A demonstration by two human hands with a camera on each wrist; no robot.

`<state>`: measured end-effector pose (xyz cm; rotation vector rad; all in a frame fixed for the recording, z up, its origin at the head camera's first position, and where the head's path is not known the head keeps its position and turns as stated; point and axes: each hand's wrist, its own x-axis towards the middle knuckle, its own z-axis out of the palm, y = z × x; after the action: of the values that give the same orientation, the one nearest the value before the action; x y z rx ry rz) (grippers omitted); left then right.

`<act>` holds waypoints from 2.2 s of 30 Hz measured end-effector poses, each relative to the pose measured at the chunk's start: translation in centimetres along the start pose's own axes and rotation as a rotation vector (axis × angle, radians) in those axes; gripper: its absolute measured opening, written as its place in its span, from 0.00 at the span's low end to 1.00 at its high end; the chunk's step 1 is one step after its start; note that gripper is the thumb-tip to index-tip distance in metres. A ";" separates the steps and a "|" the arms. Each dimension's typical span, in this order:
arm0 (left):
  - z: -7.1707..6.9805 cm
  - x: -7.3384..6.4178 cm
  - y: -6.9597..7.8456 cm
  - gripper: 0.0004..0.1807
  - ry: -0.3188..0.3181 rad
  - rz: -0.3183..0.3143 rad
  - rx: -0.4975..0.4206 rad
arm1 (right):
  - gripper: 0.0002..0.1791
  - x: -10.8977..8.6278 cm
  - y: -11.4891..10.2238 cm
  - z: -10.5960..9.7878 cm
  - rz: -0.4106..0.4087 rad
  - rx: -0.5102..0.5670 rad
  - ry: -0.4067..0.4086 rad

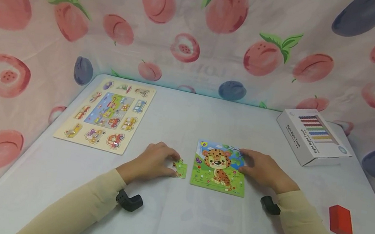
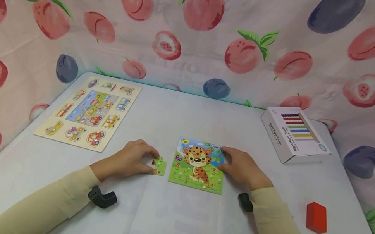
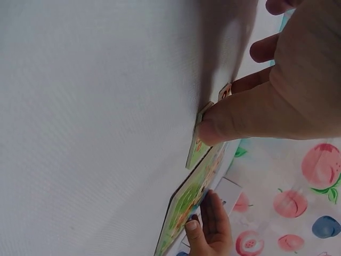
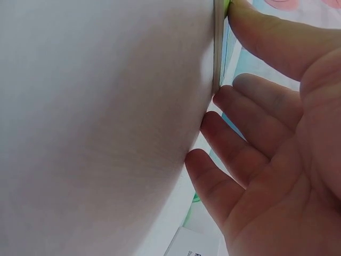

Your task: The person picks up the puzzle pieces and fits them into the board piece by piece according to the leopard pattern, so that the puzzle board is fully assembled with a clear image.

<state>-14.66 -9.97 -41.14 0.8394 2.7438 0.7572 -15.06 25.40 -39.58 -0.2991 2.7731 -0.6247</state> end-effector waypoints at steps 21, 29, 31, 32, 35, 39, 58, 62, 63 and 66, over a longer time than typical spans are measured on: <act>-0.5 0.6 0.0 0.23 -0.094 -0.032 -0.077 | 0.37 0.0 0.1 -0.1 -0.017 -0.008 -0.006; -0.3 0.6 0.0 0.20 -0.062 -0.044 -0.084 | 0.37 -0.1 0.2 -0.2 -0.010 -0.004 -0.018; -0.2 0.6 0.1 0.19 -0.051 -0.046 -0.087 | 0.37 -0.1 0.2 -0.3 -0.016 -0.005 -0.014; -0.1 0.6 0.0 0.18 -0.044 -0.045 -0.087 | 0.36 -0.1 0.2 -0.3 -0.017 -0.004 -0.012; 0.0 0.6 0.0 0.17 -0.027 -0.036 -0.092 | 0.36 -0.1 0.1 -0.3 -0.017 -0.001 -0.012; 0.1 0.5 0.0 0.15 -0.019 -0.029 -0.101 | 0.37 -0.1 0.1 -0.2 -0.006 0.001 -0.020; 0.0 0.4 0.3 0.15 0.009 0.012 -0.001 | 0.36 -0.1 0.1 -0.3 0.001 0.037 -0.031; -0.2 0.4 0.4 0.11 0.027 0.026 0.008 | 0.36 -0.2 0.1 -0.3 0.012 0.042 -0.038; -0.3 0.5 0.5 0.11 0.023 0.025 0.011 | 0.36 -0.2 0.1 -0.3 0.014 0.044 -0.037; -0.4 0.6 0.6 0.13 0.010 0.011 0.007 | 0.36 -0.1 -0.1 -0.3 0.007 0.042 -0.030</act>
<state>-15.00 -9.39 -40.50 0.8550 2.7541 0.7559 -15.04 25.49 -39.24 -0.2874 2.7277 -0.6705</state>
